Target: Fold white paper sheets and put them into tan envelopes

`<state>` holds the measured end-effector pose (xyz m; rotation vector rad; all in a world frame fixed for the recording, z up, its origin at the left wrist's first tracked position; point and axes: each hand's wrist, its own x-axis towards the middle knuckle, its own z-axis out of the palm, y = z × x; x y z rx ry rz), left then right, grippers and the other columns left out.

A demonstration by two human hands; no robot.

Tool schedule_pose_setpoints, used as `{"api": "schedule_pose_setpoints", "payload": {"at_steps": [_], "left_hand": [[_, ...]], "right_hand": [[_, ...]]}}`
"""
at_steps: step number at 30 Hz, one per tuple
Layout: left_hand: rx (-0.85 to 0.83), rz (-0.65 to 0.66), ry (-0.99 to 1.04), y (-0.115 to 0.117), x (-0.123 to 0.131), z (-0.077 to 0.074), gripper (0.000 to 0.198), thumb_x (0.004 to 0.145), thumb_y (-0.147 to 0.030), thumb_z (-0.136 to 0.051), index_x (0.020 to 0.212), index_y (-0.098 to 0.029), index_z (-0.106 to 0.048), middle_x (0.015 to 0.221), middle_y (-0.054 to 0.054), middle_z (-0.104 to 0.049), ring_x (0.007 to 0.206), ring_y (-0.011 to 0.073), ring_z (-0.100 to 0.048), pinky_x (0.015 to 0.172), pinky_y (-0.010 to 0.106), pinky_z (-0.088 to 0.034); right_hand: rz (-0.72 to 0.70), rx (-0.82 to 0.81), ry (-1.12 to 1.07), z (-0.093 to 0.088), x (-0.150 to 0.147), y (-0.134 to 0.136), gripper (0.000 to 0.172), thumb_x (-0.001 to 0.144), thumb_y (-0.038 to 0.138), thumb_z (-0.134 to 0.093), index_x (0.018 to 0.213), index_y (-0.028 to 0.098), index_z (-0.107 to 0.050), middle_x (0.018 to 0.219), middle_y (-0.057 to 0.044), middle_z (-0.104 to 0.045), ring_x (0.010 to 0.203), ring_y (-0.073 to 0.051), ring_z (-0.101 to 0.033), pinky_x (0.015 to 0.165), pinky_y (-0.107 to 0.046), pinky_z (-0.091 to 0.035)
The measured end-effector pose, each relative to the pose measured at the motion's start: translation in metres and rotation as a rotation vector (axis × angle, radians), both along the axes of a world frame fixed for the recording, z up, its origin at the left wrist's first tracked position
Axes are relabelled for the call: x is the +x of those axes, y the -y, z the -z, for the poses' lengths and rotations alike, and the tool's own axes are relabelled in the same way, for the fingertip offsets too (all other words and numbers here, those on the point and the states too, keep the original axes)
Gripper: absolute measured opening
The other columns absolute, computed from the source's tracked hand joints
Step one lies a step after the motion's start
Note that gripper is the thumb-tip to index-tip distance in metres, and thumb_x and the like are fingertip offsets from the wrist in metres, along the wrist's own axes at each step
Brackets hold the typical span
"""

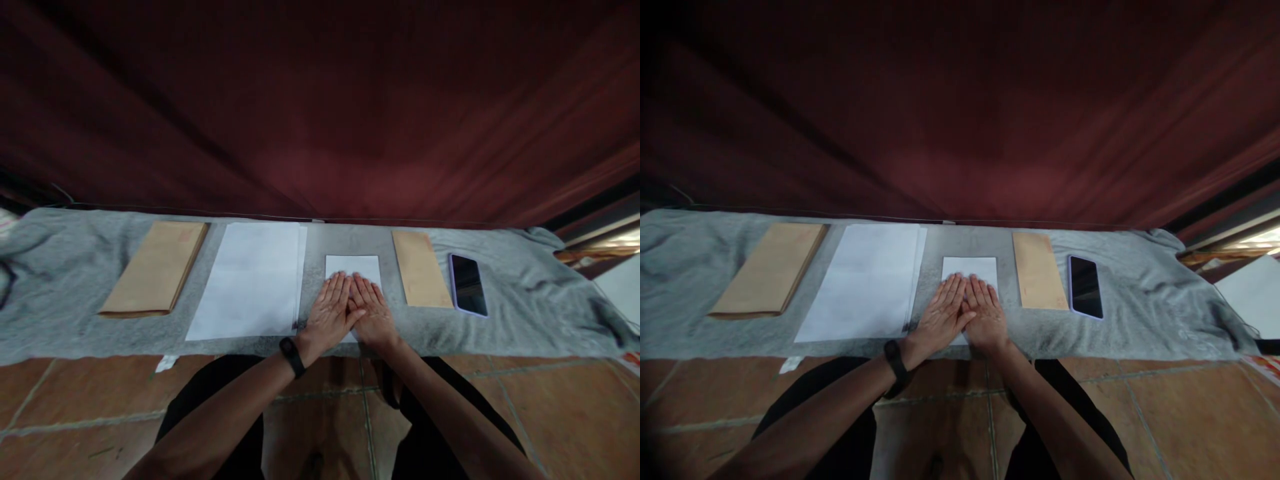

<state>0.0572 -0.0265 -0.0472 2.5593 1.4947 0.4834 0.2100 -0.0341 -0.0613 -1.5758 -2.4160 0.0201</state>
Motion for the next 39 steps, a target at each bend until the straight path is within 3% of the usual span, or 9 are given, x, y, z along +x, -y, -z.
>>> {"api": "schedule_pose_setpoints", "payload": {"at_steps": [8,15,19,23,27,34,39], "left_hand": [[0.038,-0.076,-0.090,0.004,-0.011,0.009,0.088,0.096,-0.064,-0.040,0.154,0.001,-0.026,0.162,0.025,-0.026,0.154,0.0316,-0.017,0.125,0.049,-0.023],[0.083,-0.151,-0.132,0.006,-0.015,0.011,0.078,0.100,-0.054,-0.038,0.155,0.000,-0.026,0.160,0.023,-0.032,0.153,0.0305,-0.021,0.124,0.048,-0.024],[0.078,-0.154,-0.140,0.006,-0.014,0.007,0.073,0.100,-0.046,-0.039,0.155,0.000,-0.026,0.160,0.023,-0.032,0.152,0.0304,-0.022,0.124,0.049,-0.025],[0.066,-0.146,-0.139,0.005,-0.015,0.007,0.064,0.100,-0.040,-0.043,0.155,-0.011,-0.032,0.162,0.020,-0.027,0.152,0.0312,-0.021,0.123,0.050,-0.025],[0.068,-0.127,-0.143,0.002,-0.018,0.009,0.059,0.100,-0.029,-0.039,0.157,-0.015,-0.029,0.164,0.017,-0.025,0.153,0.0289,-0.020,0.123,0.050,-0.024],[0.046,-0.114,-0.154,-0.017,-0.010,0.005,0.056,0.101,-0.026,-0.032,0.155,-0.009,-0.031,0.163,0.015,-0.028,0.153,0.0252,-0.020,0.125,0.049,-0.020],[0.012,-0.099,-0.153,-0.032,0.002,0.003,0.056,0.102,-0.028,-0.031,0.156,-0.013,-0.032,0.164,0.012,-0.029,0.153,0.0242,-0.021,0.126,0.047,-0.019]], "right_hand": [[0.141,0.018,-0.011,0.007,0.024,-0.004,0.056,0.105,0.033,-0.034,0.156,0.009,-0.031,0.161,-0.016,-0.034,0.149,-0.027,-0.032,0.121,-0.047,-0.027],[0.185,0.060,-0.017,0.009,0.037,-0.001,0.058,0.105,0.036,-0.035,0.156,0.009,-0.030,0.159,-0.016,-0.038,0.147,-0.029,-0.035,0.119,-0.049,-0.029],[0.203,0.052,-0.045,0.001,0.035,-0.004,0.056,0.105,0.034,-0.033,0.155,0.010,-0.034,0.156,-0.016,-0.042,0.147,-0.030,-0.036,0.120,-0.052,-0.027],[0.056,0.009,-0.075,-0.008,0.019,-0.001,0.054,0.106,0.033,-0.031,0.155,0.012,-0.034,0.159,-0.012,-0.039,0.149,-0.025,-0.033,0.122,-0.048,-0.027],[-0.095,0.010,-0.079,-0.005,0.004,0.010,0.054,0.105,0.034,-0.032,0.155,0.013,-0.036,0.159,-0.010,-0.038,0.148,-0.023,-0.034,0.124,-0.045,-0.025],[-0.081,0.061,-0.074,0.003,0.006,0.015,0.054,0.103,0.032,-0.039,0.152,0.010,-0.040,0.158,-0.013,-0.040,0.147,-0.024,-0.036,0.123,-0.045,-0.028],[-0.023,0.109,-0.093,0.007,0.008,0.013,0.053,0.101,0.026,-0.039,0.150,0.008,-0.042,0.156,-0.014,-0.043,0.147,-0.024,-0.037,0.122,-0.045,-0.031]]}}
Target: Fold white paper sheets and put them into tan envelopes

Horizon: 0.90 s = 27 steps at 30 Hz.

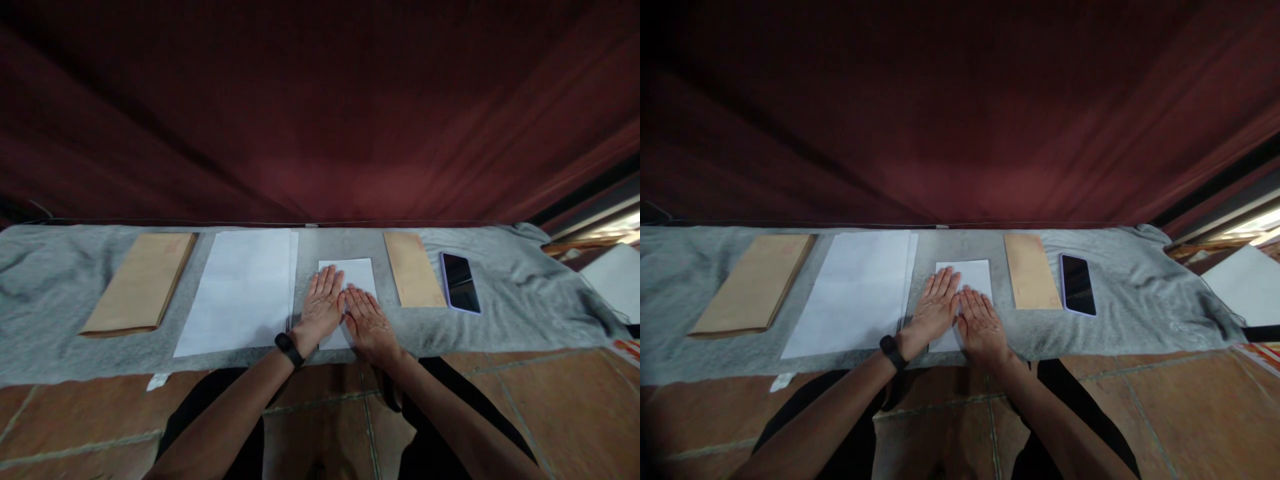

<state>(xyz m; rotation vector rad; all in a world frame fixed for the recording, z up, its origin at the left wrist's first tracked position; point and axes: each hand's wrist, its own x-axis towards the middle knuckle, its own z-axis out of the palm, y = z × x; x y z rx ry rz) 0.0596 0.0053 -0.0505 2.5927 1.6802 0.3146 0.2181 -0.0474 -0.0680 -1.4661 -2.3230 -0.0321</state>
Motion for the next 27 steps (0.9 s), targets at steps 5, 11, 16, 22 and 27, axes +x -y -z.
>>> {"api": "schedule_pose_setpoints", "payload": {"at_steps": [5,11,16,22,27], "left_hand": [[0.001,-0.042,0.009,-0.011,0.006,0.002,0.057,0.103,-0.034,-0.031,0.155,-0.013,-0.033,0.164,0.013,-0.027,0.153,0.0259,-0.021,0.126,0.047,-0.018],[-0.002,-0.115,-0.006,-0.019,0.001,0.005,0.060,0.103,-0.037,-0.028,0.156,-0.008,-0.030,0.163,0.014,-0.027,0.153,0.0253,-0.021,0.126,0.046,-0.016],[0.020,-0.143,-0.010,-0.019,-0.011,0.004,0.060,0.103,-0.035,-0.028,0.155,-0.006,-0.029,0.162,0.014,-0.030,0.154,0.0248,-0.019,0.127,0.047,-0.015],[0.063,0.066,0.060,0.013,0.002,-0.004,0.056,0.102,-0.032,-0.032,0.153,-0.007,-0.035,0.161,0.015,-0.033,0.153,0.0239,-0.022,0.126,0.047,-0.021],[0.019,0.234,0.092,0.038,0.012,0.001,0.052,0.101,-0.030,-0.038,0.148,-0.007,-0.041,0.156,0.018,-0.042,0.150,0.0257,-0.030,0.123,0.048,-0.028]], "right_hand": [[0.073,0.030,0.002,0.005,0.007,-0.001,0.057,0.101,0.027,-0.041,0.154,0.007,-0.035,0.157,-0.017,-0.040,0.147,-0.026,-0.036,0.121,-0.047,-0.032],[0.135,0.023,0.024,0.007,0.021,-0.001,0.060,0.102,0.031,-0.042,0.156,0.006,-0.030,0.157,-0.019,-0.040,0.147,-0.029,-0.037,0.120,-0.049,-0.032],[0.162,-0.005,0.021,0.001,0.030,-0.004,0.055,0.103,0.031,-0.039,0.152,0.006,-0.038,0.155,-0.018,-0.043,0.145,-0.029,-0.039,0.120,-0.049,-0.031],[0.178,-0.120,-0.018,-0.019,0.027,-0.019,0.052,0.106,0.034,-0.028,0.148,0.011,-0.047,0.152,-0.014,-0.049,0.143,-0.029,-0.042,0.122,-0.052,-0.027],[-0.014,-0.219,-0.058,-0.024,0.016,-0.032,0.053,0.107,0.038,-0.023,0.153,0.018,-0.041,0.159,-0.007,-0.040,0.148,-0.020,-0.034,0.123,-0.044,-0.029]]}}
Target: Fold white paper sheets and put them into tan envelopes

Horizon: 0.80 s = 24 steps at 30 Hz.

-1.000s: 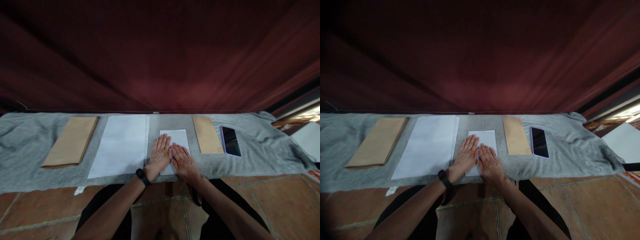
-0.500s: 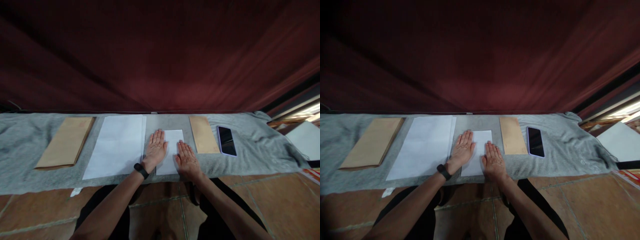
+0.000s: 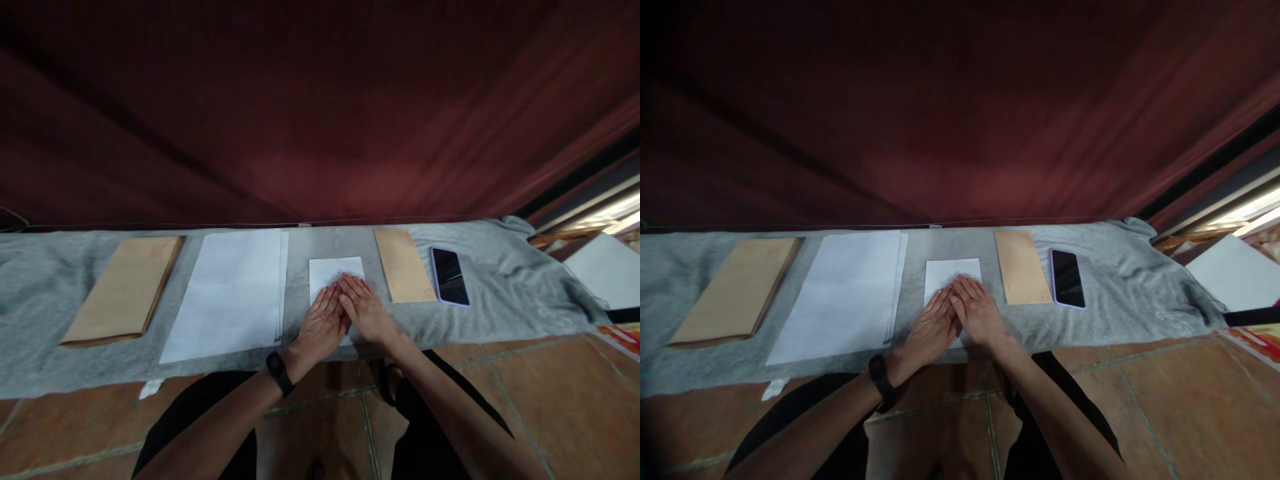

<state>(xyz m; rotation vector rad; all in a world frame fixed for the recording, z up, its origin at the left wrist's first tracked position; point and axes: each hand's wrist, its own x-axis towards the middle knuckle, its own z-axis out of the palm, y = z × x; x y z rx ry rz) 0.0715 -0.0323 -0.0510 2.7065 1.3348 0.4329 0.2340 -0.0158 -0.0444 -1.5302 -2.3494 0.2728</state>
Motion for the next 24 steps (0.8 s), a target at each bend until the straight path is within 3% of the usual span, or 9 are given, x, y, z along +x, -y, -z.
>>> {"api": "schedule_pose_setpoints", "payload": {"at_steps": [6,12,17,24], "left_hand": [[-0.019,0.114,-0.040,0.012,-0.007,-0.001,0.051,0.103,-0.038,-0.040,0.148,-0.013,-0.043,0.154,0.014,-0.046,0.149,0.0250,-0.033,0.125,0.048,-0.021],[-0.062,0.179,-0.066,0.022,-0.008,-0.010,0.049,0.104,-0.041,-0.035,0.147,-0.018,-0.047,0.155,0.009,-0.046,0.148,0.0240,-0.034,0.125,0.047,-0.016],[-0.102,0.269,-0.046,0.031,-0.011,-0.023,0.051,0.105,-0.042,-0.034,0.153,-0.024,-0.039,0.158,0.002,-0.043,0.151,0.0208,-0.029,0.125,0.043,-0.016],[-0.136,0.354,-0.037,0.040,-0.021,-0.030,0.062,0.102,-0.052,-0.037,0.155,-0.019,-0.035,0.163,0.006,-0.033,0.153,0.0197,-0.022,0.125,0.039,-0.018]], "right_hand": [[-0.085,-0.061,0.046,0.004,-0.004,-0.019,0.052,0.108,0.042,-0.022,0.154,0.025,-0.039,0.163,-0.003,-0.032,0.152,-0.018,-0.026,0.125,-0.044,-0.025],[-0.021,-0.039,0.094,0.005,-0.006,-0.039,0.052,0.108,0.041,-0.022,0.154,0.023,-0.039,0.163,-0.003,-0.030,0.152,-0.020,-0.026,0.125,-0.045,-0.023],[0.045,0.022,0.135,0.013,-0.007,-0.051,0.054,0.107,0.041,-0.029,0.156,0.019,-0.034,0.162,-0.009,-0.031,0.151,-0.022,-0.028,0.124,-0.046,-0.024],[0.128,0.110,0.126,0.024,-0.007,-0.053,0.059,0.105,0.043,-0.033,0.156,0.013,-0.032,0.161,-0.014,-0.033,0.150,-0.025,-0.031,0.123,-0.048,-0.025]]}}
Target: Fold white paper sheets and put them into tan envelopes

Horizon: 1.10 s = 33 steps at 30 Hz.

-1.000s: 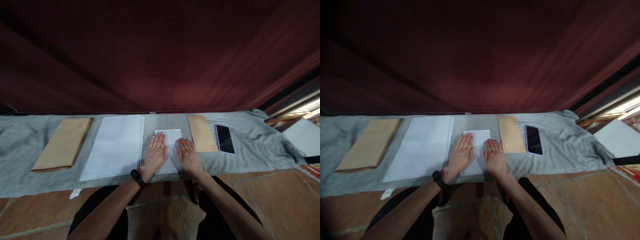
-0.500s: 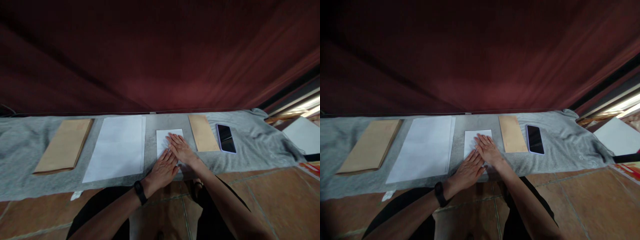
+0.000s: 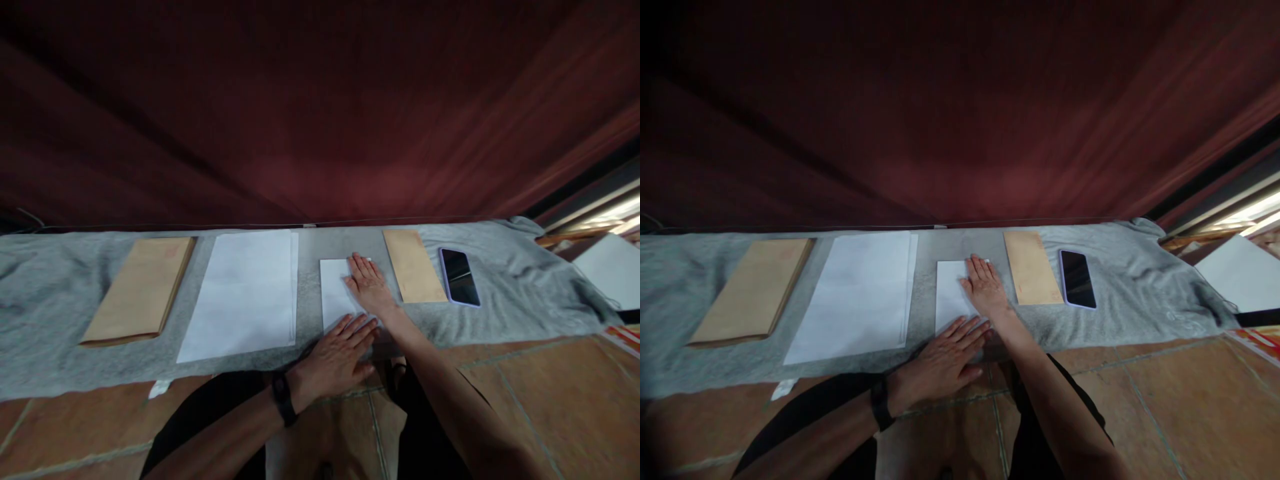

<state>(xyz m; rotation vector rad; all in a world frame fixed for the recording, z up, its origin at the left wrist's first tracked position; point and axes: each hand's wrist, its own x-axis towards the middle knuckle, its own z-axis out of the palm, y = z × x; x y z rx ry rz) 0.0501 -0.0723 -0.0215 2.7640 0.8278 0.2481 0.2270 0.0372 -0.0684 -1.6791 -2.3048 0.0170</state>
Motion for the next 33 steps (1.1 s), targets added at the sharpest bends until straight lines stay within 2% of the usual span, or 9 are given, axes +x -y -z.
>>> {"api": "schedule_pose_setpoints", "payload": {"at_steps": [2,5,8,11,13,17,25,29,33], "left_hand": [[-0.025,0.033,0.014,-0.001,-0.004,-0.002,0.064,0.101,-0.053,-0.037,0.155,-0.019,-0.033,0.162,0.006,-0.033,0.153,0.0188,-0.023,0.125,0.038,-0.019],[-0.081,0.060,0.041,-0.006,-0.007,-0.005,0.054,0.104,-0.044,-0.035,0.153,-0.020,-0.038,0.159,0.004,-0.040,0.150,0.0145,-0.029,0.124,0.034,-0.024],[-0.096,-0.087,0.056,-0.014,-0.007,-0.003,0.048,0.105,-0.032,-0.029,0.149,-0.019,-0.043,0.156,0.004,-0.045,0.147,0.0123,-0.036,0.123,0.032,-0.028],[-0.019,-0.292,0.048,-0.024,-0.005,0.008,0.051,0.104,-0.030,-0.030,0.150,-0.010,-0.040,0.158,0.013,-0.041,0.149,0.0190,-0.033,0.123,0.040,-0.030],[0.049,-0.363,0.031,-0.030,-0.003,0.017,0.054,0.102,-0.031,-0.033,0.151,-0.006,-0.037,0.160,0.017,-0.036,0.151,0.0240,-0.027,0.124,0.046,-0.028],[0.136,-0.463,0.004,-0.045,0.001,0.028,0.059,0.101,-0.033,-0.036,0.151,-0.002,-0.034,0.161,0.020,-0.030,0.153,0.0282,-0.021,0.124,0.049,-0.025],[0.132,-0.668,-0.060,-0.078,0.000,0.031,0.064,0.101,-0.038,-0.035,0.153,0.000,-0.031,0.162,0.022,-0.027,0.153,0.0301,-0.021,0.125,0.049,-0.021],[0.150,-0.694,-0.030,-0.082,-0.002,0.035,0.064,0.101,-0.036,-0.034,0.155,-0.003,-0.029,0.161,0.021,-0.028,0.153,0.0289,-0.022,0.124,0.051,-0.021],[0.163,-0.701,-0.025,-0.081,-0.002,0.034,0.061,0.101,-0.033,-0.034,0.155,-0.005,-0.029,0.162,0.018,-0.030,0.153,0.0282,-0.022,0.125,0.052,-0.019]], "right_hand": [[0.022,0.016,0.003,0.002,0.002,0.001,0.061,0.105,0.044,-0.033,0.156,0.011,-0.032,0.160,-0.015,-0.034,0.149,-0.026,-0.031,0.122,-0.048,-0.025],[0.053,0.027,0.008,0.003,0.006,0.002,0.063,0.105,0.045,-0.032,0.155,0.008,-0.034,0.160,-0.017,-0.035,0.149,-0.028,-0.032,0.121,-0.048,-0.026],[0.065,0.030,0.004,0.003,0.010,0.005,0.063,0.105,0.046,-0.032,0.155,0.007,-0.033,0.160,-0.018,-0.035,0.148,-0.029,-0.033,0.121,-0.049,-0.026],[0.065,0.040,0.002,0.004,0.012,0.007,0.064,0.105,0.046,-0.032,0.155,0.007,-0.032,0.159,-0.019,-0.035,0.148,-0.030,-0.032,0.120,-0.050,-0.027],[0.072,0.051,0.002,0.004,0.012,0.008,0.064,0.105,0.046,-0.031,0.155,0.006,-0.032,0.159,-0.019,-0.036,0.148,-0.030,-0.033,0.120,-0.050,-0.027],[0.079,0.084,-0.012,0.004,0.012,0.011,0.063,0.105,0.045,-0.029,0.155,0.006,-0.032,0.158,-0.020,-0.038,0.147,-0.030,-0.034,0.119,-0.051,-0.027],[0.096,0.084,0.009,0.001,0.021,0.020,0.064,0.105,0.046,-0.033,0.153,0.003,-0.035,0.157,-0.021,-0.039,0.147,-0.032,-0.035,0.119,-0.051,-0.029],[0.105,0.064,-0.002,-0.006,0.018,0.030,0.061,0.105,0.042,-0.034,0.153,0.004,-0.035,0.157,-0.020,-0.039,0.148,-0.032,-0.033,0.120,-0.053,-0.028],[-0.003,0.041,-0.023,-0.009,0.000,0.051,0.058,0.105,0.037,-0.032,0.154,0.006,-0.034,0.160,-0.017,-0.035,0.150,-0.028,-0.029,0.122,-0.050,-0.026]]}}
